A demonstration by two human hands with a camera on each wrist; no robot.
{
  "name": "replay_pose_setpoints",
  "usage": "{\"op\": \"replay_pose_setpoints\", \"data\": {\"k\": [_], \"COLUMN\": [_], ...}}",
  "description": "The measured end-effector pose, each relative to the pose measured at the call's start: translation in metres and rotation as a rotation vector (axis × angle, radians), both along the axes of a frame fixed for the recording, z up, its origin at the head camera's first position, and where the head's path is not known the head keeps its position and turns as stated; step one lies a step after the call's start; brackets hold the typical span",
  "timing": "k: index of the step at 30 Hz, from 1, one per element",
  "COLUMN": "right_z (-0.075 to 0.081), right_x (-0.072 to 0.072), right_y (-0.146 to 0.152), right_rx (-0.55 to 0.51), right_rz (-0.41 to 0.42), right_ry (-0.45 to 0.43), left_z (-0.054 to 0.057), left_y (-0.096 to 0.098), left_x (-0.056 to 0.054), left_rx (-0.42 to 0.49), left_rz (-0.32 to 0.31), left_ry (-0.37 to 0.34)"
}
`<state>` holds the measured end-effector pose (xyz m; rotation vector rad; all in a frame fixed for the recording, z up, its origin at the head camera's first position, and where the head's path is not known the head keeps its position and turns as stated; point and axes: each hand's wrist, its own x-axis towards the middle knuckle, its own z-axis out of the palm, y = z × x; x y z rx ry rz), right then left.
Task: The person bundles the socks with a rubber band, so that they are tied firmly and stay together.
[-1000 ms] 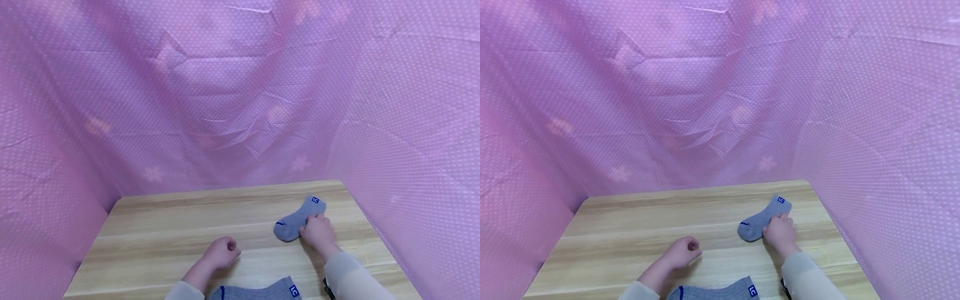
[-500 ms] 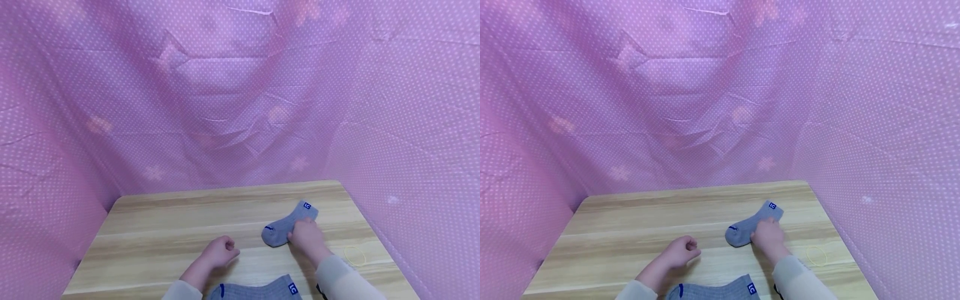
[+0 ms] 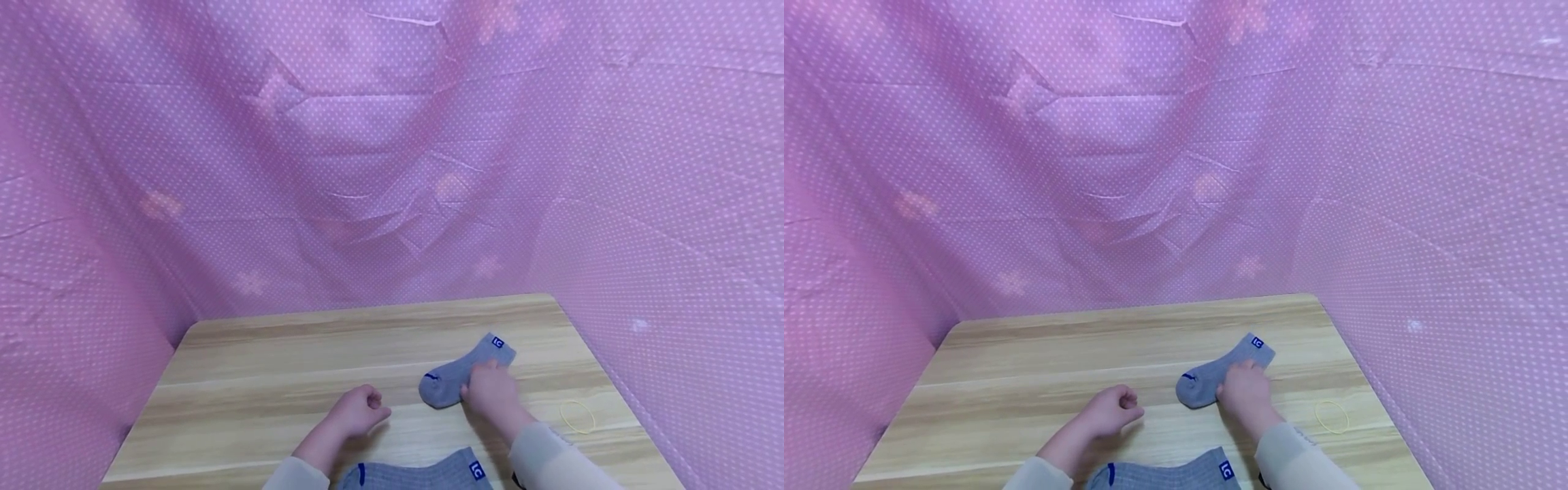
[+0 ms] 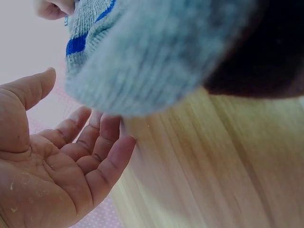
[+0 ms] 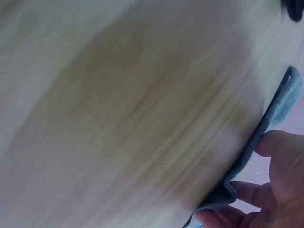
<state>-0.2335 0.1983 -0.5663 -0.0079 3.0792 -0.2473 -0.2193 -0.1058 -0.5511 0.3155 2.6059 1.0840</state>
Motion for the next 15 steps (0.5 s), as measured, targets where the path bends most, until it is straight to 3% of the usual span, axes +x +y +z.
{"op": "replay_pose_setpoints", "data": {"k": [9,15], "right_z": [-0.005,-0.006], "right_x": [0.014,0.018], "right_y": [-0.029,-0.047], "right_rx": [0.061,0.008], "right_rz": [0.069,0.050], "right_ry": [0.100,0.012], "left_z": [0.001,0.001], "left_y": [0.001,0.002], "left_x": [-0.004,-0.003], "left_rx": [-0.018,-0.021], "left_rz": [-0.003,-0.024], "left_ry": [-0.015,0.019]}}
